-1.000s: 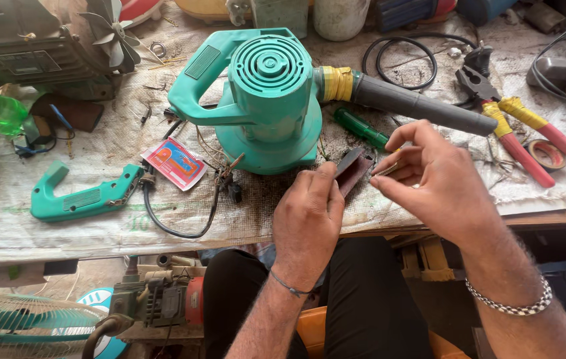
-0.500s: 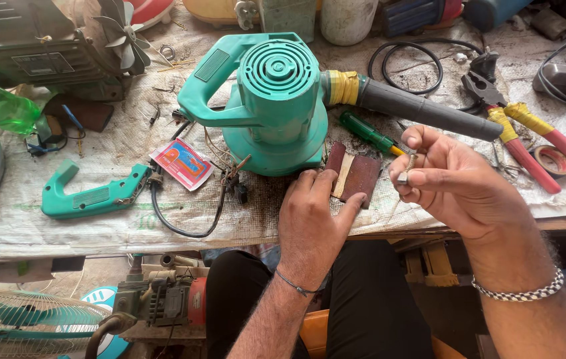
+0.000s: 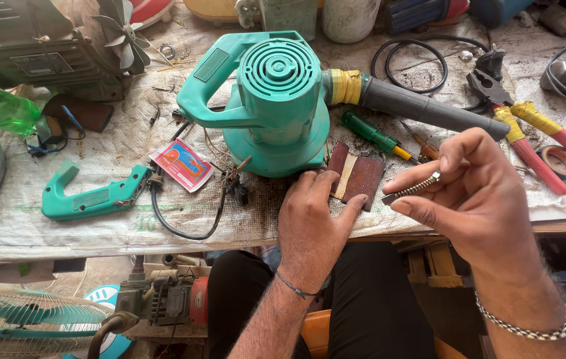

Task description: The person removes a small metal component from a teal leaf blower, sands it with a sanding block, and uses a screwdriver to adjust the blower housing. The person then reinserts the component into the blower and secures it with pliers.

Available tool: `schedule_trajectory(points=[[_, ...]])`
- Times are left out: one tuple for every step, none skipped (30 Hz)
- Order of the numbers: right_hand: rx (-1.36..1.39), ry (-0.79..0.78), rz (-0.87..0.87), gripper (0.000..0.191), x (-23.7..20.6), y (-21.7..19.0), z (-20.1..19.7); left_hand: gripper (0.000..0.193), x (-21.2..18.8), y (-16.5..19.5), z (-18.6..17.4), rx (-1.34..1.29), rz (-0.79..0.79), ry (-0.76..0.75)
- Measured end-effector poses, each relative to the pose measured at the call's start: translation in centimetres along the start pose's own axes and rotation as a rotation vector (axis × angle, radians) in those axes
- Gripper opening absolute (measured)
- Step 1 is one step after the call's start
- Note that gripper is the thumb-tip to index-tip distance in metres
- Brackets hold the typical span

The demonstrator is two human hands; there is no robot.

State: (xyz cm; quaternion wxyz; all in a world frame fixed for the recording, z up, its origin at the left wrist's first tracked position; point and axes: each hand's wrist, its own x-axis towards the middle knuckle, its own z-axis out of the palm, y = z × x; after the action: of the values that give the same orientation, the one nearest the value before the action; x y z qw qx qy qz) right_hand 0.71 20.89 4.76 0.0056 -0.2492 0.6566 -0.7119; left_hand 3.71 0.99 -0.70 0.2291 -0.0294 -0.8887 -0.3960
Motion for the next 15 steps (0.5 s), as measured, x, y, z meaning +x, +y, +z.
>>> schedule_trajectory(points=[[0.009,-0.005,-0.002,0.041,0.0,-0.1,0.1,0.047,0.0,0.0,0.0,-0.007,-0.015,-0.011],[0.018,-0.01,-0.003,0.041,0.0,-0.1,0.1,0.046,0.0,0.1,0.0,-0.013,-0.03,-0.023],[0.027,-0.015,-0.004,0.041,0.0,-0.1,0.1,0.046,0.0,0.1,0.0,-0.009,-0.017,-0.012],[0.003,-0.019,-0.006,0.041,-0.1,-0.1,0.0,0.047,0.0,0.1,0.0,-0.005,-0.004,0.0],[-0.022,-0.024,-0.009,0.041,-0.1,-0.1,0.0,0.047,0.1,0.1,0.0,-0.001,0.01,0.013],[-0.045,-0.03,-0.011,0.041,-0.1,0.0,0.0,0.047,0.1,0.1,0.1,-0.005,-0.003,-0.003],[-0.069,-0.029,-0.01,0.041,-0.1,0.2,0.0,0.047,0.1,0.1,0.1,-0.009,-0.018,-0.02],[-0.092,-0.028,-0.009,0.042,0.0,0.3,-0.1,0.048,0.1,0.0,0.1,-0.013,-0.033,-0.037],[-0.116,-0.027,-0.008,0.042,0.1,0.3,-0.1,0.048,0.1,0.0,0.1,-0.012,-0.02,-0.024],[-0.285,-0.055,-0.03,0.04,0.4,0.6,-0.1,0.049,0.1,0.0,0.0,-0.012,-0.008,-0.012],[-0.455,-0.083,-0.052,0.039,1.0,1.0,0.0,0.05,0.1,0.0,0.0,-0.012,0.005,0.0],[-0.625,-0.112,-0.074,0.038,1.8,1.5,0.1,0.05,0.1,0.0,-0.1,-0.015,-0.007,-0.01],[-0.795,-0.141,-0.096,0.037,2.6,1.9,0.1,0.05,0.1,0.0,-0.1,-0.018,-0.018,-0.02],[-0.967,-0.168,-0.118,0.036,3.1,2.2,0.2,0.05,0.1,0.0,-0.1,-0.021,-0.028,-0.031],[-1.14,-0.193,-0.139,0.036,3.5,2.3,0.1,0.05,0.2,0.0,-0.2,-0.028,-0.026,-0.034]])
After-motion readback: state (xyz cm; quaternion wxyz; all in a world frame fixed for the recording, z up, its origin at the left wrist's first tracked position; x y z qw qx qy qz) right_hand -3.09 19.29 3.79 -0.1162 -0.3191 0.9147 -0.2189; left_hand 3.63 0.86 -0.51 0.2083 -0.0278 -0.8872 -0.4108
